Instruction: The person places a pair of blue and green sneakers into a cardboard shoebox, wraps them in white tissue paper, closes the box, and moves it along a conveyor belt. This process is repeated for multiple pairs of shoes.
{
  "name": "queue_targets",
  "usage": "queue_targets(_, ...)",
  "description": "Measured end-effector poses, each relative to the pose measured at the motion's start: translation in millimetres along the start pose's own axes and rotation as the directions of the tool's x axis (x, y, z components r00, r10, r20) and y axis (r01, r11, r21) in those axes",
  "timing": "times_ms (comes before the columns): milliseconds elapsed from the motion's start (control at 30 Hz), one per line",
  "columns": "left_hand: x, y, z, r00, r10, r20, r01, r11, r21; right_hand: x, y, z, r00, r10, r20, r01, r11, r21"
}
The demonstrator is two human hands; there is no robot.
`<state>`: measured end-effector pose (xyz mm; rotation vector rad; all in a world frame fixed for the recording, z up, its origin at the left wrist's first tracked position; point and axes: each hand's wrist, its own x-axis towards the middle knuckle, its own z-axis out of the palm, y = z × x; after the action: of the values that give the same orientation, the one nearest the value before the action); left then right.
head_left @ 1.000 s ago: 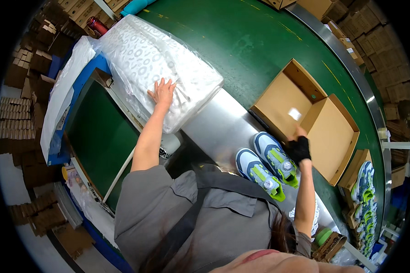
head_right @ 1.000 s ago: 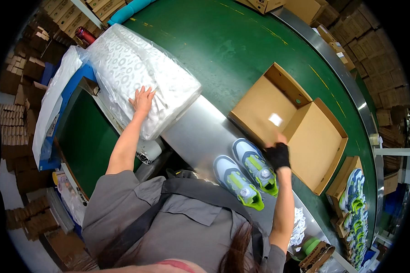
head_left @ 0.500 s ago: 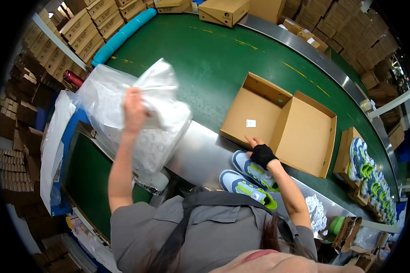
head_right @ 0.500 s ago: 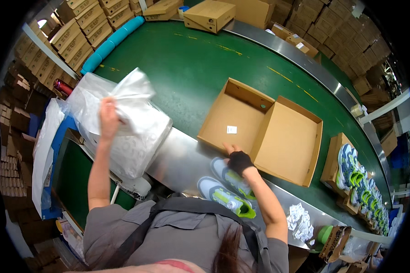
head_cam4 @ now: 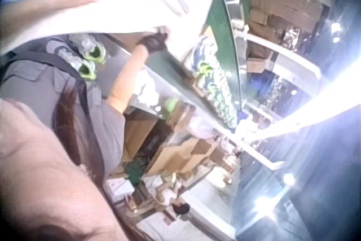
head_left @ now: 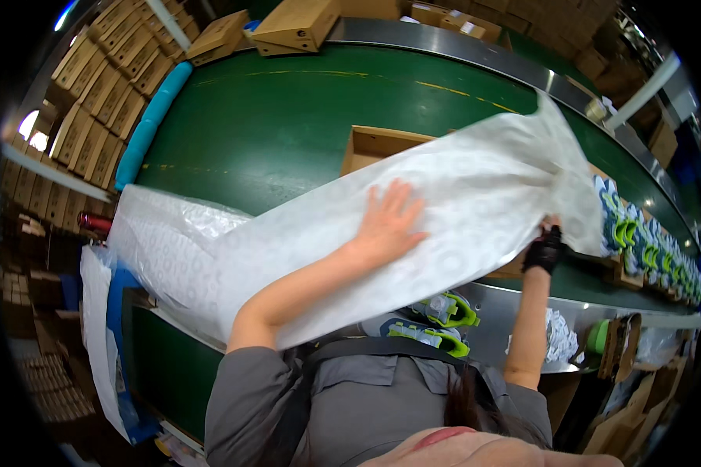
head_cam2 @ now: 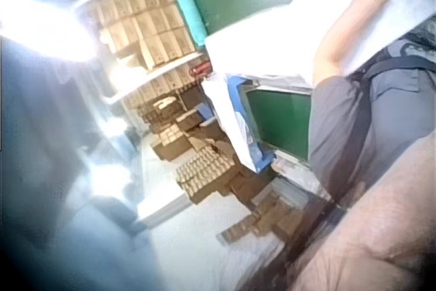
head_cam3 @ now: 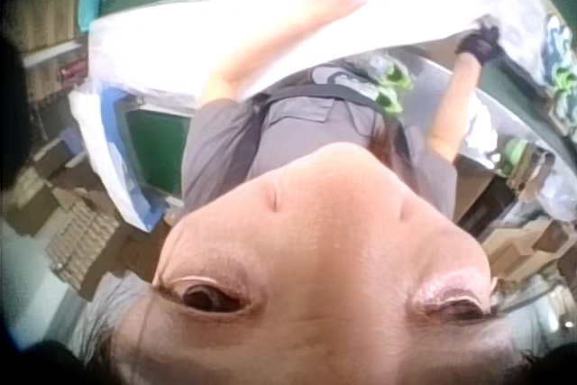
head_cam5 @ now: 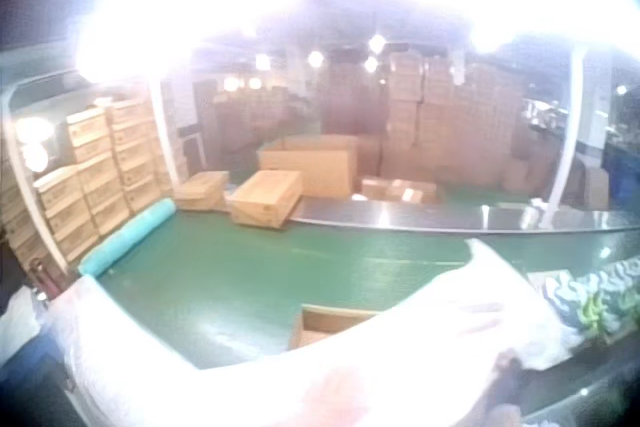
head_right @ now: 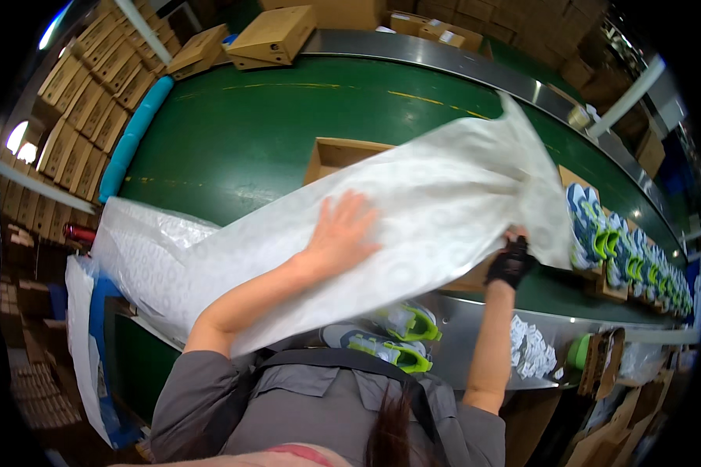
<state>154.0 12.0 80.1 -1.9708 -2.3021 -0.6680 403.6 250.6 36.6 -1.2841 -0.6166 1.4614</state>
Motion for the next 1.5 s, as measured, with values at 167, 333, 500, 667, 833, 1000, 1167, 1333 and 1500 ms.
queue_targets(167, -55, -95, -1, 0.959, -0.285, -0.007, 0.270, 0.900, 0.343, 47, -49, -98, 0.913, -0.201, -0.355, 0.327, 0.881, 0.343)
queue_targets(333, -77, -177, -4, 0.628, -0.779, 0.005, 0.763, 0.613, -0.205, 78, -27, -172, 0.915, -0.213, -0.342, 0.287, 0.940, 0.183)
queue_targets(500, -72, -180, 1, 0.506, -0.614, 0.606, 0.662, -0.174, -0.729, -7, -26, -171, 0.971, -0.148, -0.185, 0.080, 0.940, -0.331)
queue_targets(667, -62, -151, 29, 0.636, -0.544, 0.547, 0.570, -0.147, -0.809, -160, 11, -132, 0.372, -0.027, 0.928, 0.919, -0.132, -0.372)
queue_targets(833, -58, -119, 61, 0.719, -0.585, 0.374, 0.508, 0.077, -0.858, -216, 40, -113, 0.252, 0.357, 0.899, 0.962, -0.192, -0.194)
queue_targets(1000, -52, -137, 48, 0.729, -0.628, 0.272, 0.551, 0.305, -0.777, -232, 30, -96, 0.226, 0.279, 0.933, 0.974, -0.059, -0.219)
queue_targets(1167, -62, -176, 17, 0.761, -0.617, 0.200, 0.568, 0.485, -0.665, -220, -10, -34, 0.203, 0.094, 0.975, 0.960, 0.178, -0.217)
queue_targets(1333, -62, -182, -27, 0.829, -0.551, 0.091, 0.494, 0.649, -0.579, -185, -26, 52, 0.630, 0.231, 0.741, 0.399, 0.723, -0.564)
queue_targets(1500, -30, -161, -72, 0.850, -0.493, 0.185, 0.474, 0.564, -0.676, -95, 90, 88, 0.716, -0.082, 0.693, 0.591, 0.600, -0.539)
